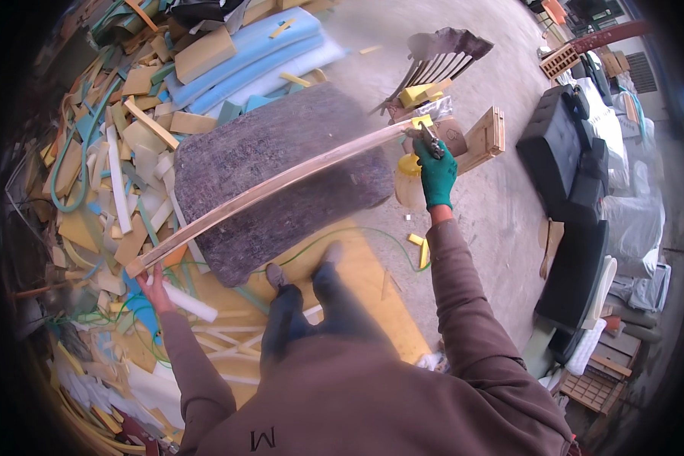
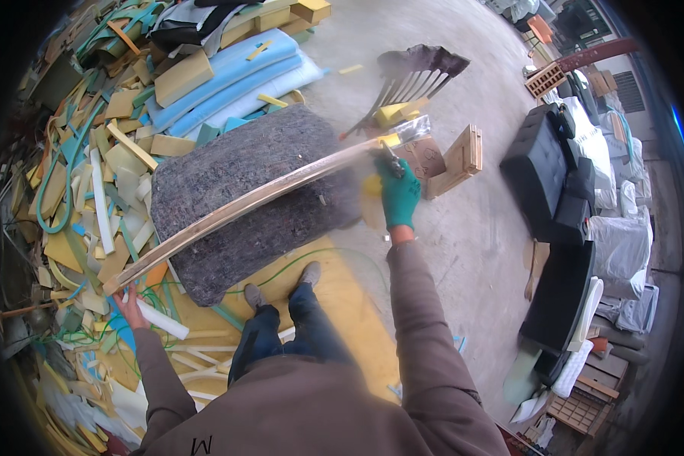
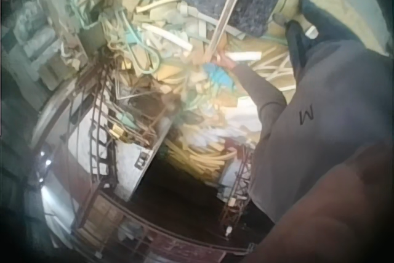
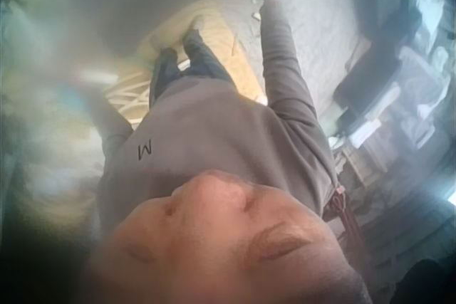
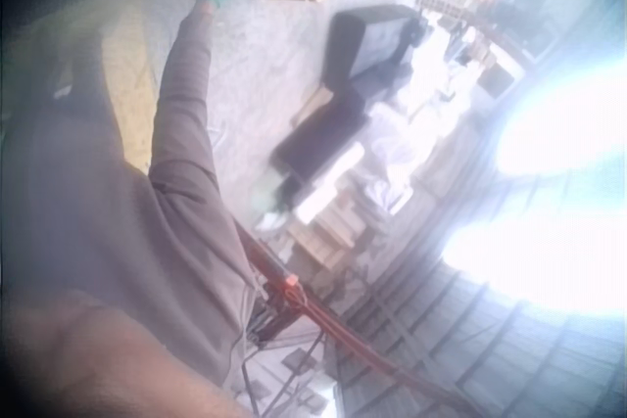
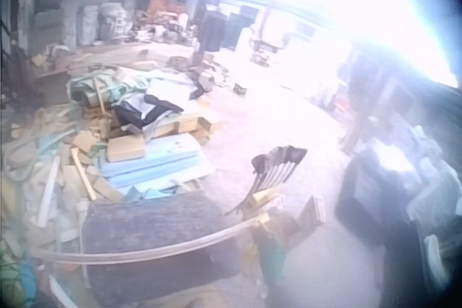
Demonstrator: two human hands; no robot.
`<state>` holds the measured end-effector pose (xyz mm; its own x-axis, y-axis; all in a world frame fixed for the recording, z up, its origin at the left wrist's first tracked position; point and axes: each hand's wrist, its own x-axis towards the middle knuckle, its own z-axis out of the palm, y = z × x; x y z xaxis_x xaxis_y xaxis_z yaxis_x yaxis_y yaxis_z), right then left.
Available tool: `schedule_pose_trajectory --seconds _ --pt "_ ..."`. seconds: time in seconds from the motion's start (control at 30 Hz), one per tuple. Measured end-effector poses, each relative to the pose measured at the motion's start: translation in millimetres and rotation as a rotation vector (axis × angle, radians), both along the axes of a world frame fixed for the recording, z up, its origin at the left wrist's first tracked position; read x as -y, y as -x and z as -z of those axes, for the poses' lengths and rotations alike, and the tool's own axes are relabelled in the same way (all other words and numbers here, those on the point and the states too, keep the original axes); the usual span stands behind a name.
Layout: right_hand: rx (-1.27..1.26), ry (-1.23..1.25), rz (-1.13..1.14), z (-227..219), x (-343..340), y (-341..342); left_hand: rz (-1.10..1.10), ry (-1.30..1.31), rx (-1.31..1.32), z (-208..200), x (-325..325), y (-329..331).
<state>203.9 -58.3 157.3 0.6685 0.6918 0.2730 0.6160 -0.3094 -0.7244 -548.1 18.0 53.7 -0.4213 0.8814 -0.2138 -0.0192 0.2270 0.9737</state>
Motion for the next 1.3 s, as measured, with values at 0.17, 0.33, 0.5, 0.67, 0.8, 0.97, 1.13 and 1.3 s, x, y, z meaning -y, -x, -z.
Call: schedule_pose_trajectory --seconds 0.17,0.33,0.5,0.67,0.8,0.97,1.13,1.3 --pt "-0.131 -0.001 0.116 -3.6 -2.4 -26.6 0.028 0.017 -0.012 -2.0 2.4 3.5" --pt "-0.175 -0.027 0.187 -10.7 -1.7 -47.6 0.018 0.055 -0.045 -3.3 0.2 10.3" --pt "-0.229 -0.042 0.235 0.0 5.3 -77.8 0.022 0.065 -0.036 -5.8 2.5 14.6" --pt "-0.258 -0.122 0.326 36.7 22.1 -127.4 0.025 0.080 -0.065 -9.5 4.8 19.0" --pt "-0.292 0.138 0.463 92.9 35.1 -179.2 0.007 0.162 -0.136 -16.7 4.5 24.4" --pt "-0.440 0.032 0.478 201.7 12.9 -251.3 -0.038 0.224 -0.270 -27.4 5.0 22.7" --pt "-0.419 -0.251 0.465 290.1 -26.0 -315.4 -0.024 0.190 -0.328 -41.3 4.4 9.1" --pt "-0.542 -0.232 0.515 339.3 -27.6 -317.2 -0.093 0.227 -0.324 -50.3 0.6 -8.0"
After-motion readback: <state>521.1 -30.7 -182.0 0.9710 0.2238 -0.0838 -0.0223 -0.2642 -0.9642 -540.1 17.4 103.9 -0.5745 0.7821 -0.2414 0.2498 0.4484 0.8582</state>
